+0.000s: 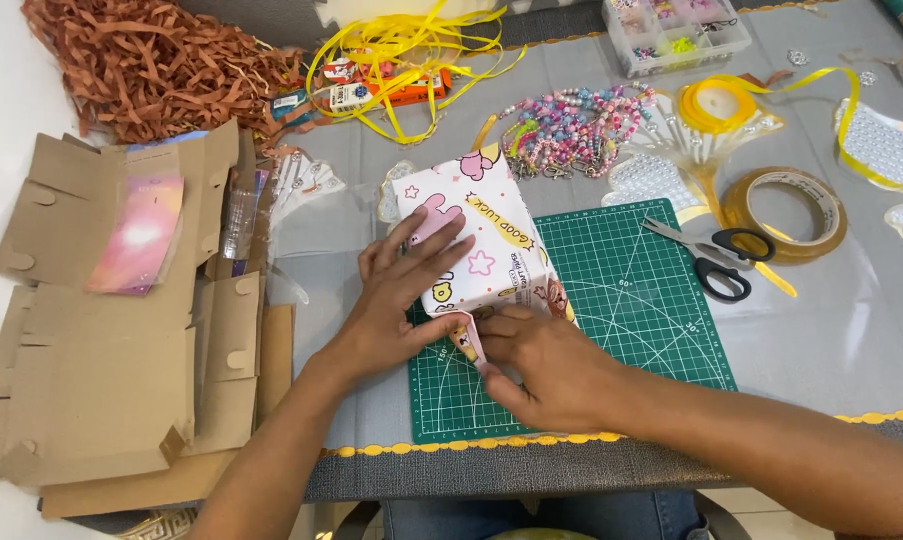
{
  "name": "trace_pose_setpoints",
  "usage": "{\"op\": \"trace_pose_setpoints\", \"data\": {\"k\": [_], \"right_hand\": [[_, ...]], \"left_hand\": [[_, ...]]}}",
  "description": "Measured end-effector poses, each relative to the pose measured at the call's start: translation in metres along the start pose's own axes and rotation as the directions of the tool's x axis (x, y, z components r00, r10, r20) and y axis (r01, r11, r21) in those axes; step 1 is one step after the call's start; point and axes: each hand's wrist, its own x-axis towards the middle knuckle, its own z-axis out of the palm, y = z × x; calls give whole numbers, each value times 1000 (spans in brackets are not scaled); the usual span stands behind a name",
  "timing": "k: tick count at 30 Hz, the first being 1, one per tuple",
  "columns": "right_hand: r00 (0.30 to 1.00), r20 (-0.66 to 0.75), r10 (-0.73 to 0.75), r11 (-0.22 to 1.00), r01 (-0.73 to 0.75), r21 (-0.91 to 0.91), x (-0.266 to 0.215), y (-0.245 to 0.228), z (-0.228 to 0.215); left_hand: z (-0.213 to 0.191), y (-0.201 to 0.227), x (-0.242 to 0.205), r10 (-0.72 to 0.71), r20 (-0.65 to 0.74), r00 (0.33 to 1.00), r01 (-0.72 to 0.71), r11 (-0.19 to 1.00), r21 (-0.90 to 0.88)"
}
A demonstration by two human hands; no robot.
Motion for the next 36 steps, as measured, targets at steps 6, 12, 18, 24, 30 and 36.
{"op": "trace_pose_setpoints", "data": {"k": [6,12,18,24,30,36], "right_hand": [[985,-164,56,998,-61,-27,10,-11,0],[966,-172,193,976,-207,-63,2,-9,2],[964,-209,164,978,-187,-97,-2,3,10],[979,-177,-100,782,-32,-622,-17,-17,8],[989,16,-148,633,107,-766,-26,-12,27],[987,138,-88,517,164,-840,-30,-22,21]], "left_hand": [[5,-4,-4,18,-38,999,-16,999,37],[14,-12,-5,50,-80,996,-46,998,48],[24,-11,-8,78,-170,982,-57,991,122],[26,-5,-12,68,-210,975,-15,970,243],[32,2,-9,119,-293,949,13,912,410],[39,-13,-13,124,-254,959,-14,919,394]]}}
